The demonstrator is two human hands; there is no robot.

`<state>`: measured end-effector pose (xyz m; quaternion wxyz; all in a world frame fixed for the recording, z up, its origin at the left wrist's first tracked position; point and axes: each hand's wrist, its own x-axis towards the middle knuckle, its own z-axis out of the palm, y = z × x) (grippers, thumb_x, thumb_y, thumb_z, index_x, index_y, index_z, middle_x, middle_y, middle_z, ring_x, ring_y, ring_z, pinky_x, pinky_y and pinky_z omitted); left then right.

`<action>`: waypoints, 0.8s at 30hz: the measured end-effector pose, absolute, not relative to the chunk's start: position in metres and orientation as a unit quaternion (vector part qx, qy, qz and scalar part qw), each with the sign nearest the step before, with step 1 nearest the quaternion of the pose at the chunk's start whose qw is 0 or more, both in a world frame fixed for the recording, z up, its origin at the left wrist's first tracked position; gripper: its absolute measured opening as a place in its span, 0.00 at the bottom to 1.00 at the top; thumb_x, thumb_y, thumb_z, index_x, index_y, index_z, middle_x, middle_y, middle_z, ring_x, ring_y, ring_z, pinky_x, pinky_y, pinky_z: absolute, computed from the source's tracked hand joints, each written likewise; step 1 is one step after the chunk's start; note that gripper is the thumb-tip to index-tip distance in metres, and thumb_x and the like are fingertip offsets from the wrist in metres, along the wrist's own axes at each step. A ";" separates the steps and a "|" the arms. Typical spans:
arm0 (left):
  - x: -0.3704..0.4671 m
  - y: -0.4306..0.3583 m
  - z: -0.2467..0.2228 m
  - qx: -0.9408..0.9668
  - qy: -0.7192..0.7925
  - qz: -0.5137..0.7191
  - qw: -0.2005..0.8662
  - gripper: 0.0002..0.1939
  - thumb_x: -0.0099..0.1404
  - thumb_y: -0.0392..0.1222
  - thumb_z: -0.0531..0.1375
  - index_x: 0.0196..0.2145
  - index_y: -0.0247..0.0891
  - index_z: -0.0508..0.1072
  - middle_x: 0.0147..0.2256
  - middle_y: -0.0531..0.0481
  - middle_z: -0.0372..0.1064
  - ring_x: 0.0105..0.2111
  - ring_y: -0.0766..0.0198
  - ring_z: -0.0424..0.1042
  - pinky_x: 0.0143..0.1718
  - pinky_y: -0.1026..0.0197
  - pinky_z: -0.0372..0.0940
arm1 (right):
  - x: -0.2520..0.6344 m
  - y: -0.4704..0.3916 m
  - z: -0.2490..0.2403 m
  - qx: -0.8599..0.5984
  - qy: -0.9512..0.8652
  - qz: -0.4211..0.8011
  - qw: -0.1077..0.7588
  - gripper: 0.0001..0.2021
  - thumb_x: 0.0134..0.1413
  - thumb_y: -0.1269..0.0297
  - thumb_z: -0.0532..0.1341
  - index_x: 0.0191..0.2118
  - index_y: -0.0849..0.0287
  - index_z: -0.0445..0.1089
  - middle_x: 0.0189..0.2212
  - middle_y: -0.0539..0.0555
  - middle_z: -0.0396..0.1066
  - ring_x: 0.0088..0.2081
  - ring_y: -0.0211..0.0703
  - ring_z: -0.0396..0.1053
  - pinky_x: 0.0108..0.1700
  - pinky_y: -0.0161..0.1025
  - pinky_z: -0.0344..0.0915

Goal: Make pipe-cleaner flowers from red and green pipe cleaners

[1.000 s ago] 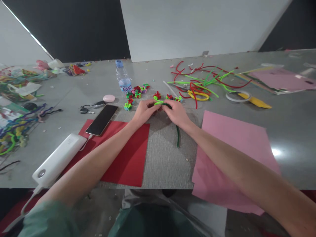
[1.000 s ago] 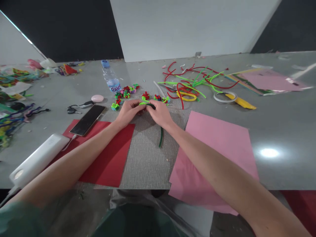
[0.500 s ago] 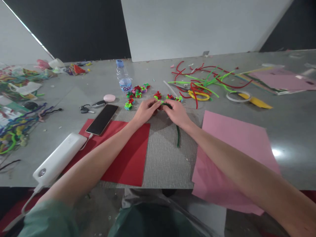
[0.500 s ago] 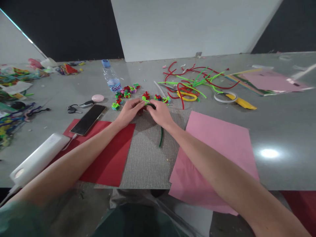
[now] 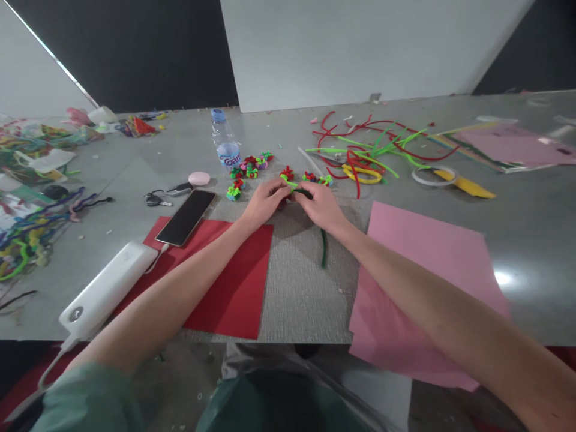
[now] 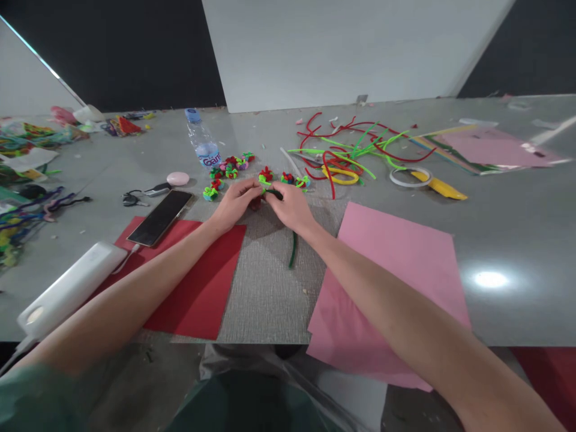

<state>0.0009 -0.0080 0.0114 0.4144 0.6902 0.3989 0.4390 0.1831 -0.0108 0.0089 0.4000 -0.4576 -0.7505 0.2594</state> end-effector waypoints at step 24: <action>0.001 -0.001 0.001 0.669 0.374 0.455 0.454 0.05 0.69 0.33 0.59 0.41 0.40 0.69 0.34 0.52 0.69 0.30 0.68 0.67 0.31 0.64 0.62 | 0.182 -0.012 0.009 -0.468 -0.750 0.245 0.399 0.06 0.60 0.63 0.59 0.31 0.53 0.65 0.29 0.51 0.72 0.36 0.49 0.69 0.42 0.43 0.58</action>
